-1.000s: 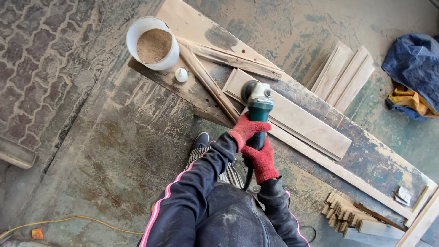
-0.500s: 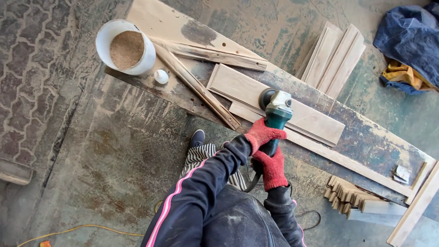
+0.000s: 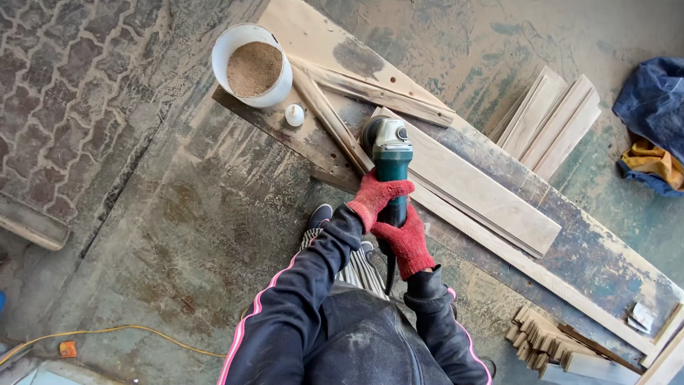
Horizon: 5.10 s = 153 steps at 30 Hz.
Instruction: The recorder uses an angle grinder with a sanding attachment to sand wooden planks on a workbench.
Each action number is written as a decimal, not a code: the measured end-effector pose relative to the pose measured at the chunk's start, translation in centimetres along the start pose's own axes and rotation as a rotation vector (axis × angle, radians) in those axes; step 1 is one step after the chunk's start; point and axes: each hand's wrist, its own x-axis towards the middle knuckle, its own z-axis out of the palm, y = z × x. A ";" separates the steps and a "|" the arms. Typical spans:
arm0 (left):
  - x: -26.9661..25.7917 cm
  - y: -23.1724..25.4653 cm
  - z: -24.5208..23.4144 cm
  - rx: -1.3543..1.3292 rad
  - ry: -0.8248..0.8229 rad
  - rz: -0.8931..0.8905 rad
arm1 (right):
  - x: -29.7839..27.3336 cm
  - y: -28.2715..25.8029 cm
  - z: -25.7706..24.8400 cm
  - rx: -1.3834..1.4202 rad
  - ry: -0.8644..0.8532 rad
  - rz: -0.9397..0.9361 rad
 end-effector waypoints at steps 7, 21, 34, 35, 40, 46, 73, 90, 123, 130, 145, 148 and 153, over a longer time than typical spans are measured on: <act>-1.1 -3.3 2.7 -0.101 -0.065 -0.064 | -0.4 4.1 -3.5 0.154 0.058 0.107; -0.7 -2.1 0.7 -0.103 0.008 0.002 | -0.5 2.8 -1.5 -0.074 0.039 0.065; -3.0 -12.8 15.2 0.485 -0.336 -0.200 | -1.7 14.4 -12.2 0.478 0.380 0.149; -3.2 -13.2 15.6 0.482 -0.346 -0.201 | -1.9 14.6 -12.6 0.475 0.402 0.149; -3.4 -12.1 15.0 0.505 -0.326 -0.197 | -1.8 13.8 -12.3 0.502 0.400 0.148; -0.2 -10.7 10.3 0.274 -0.229 -0.208 | -0.7 11.5 -9.2 0.403 0.308 0.121; 0.3 -7.4 12.5 0.207 -0.198 -0.177 | 0.7 6.7 -10.7 0.318 0.208 0.155; 3.9 0.0 3.5 -0.074 -0.019 -0.018 | 4.1 -0.2 -2.7 -0.090 0.049 0.088; -0.9 -4.1 11.1 0.256 -0.190 -0.159 | 1.8 6.4 -9.0 0.295 0.238 0.161; 2.1 -1.2 6.5 0.065 -0.076 -0.092 | 3.4 2.7 -4.8 0.234 0.135 0.107; 2.9 1.8 3.0 -0.054 0.013 -0.013 | 3.4 -1.3 -1.7 0.030 0.044 0.092; 2.4 1.9 3.7 -0.023 0.009 -0.012 | 3.0 -1.4 -2.0 0.096 0.040 0.122; 2.9 2.0 2.8 0.046 -0.014 -0.017 | 2.6 -2.2 -1.1 0.141 0.014 0.121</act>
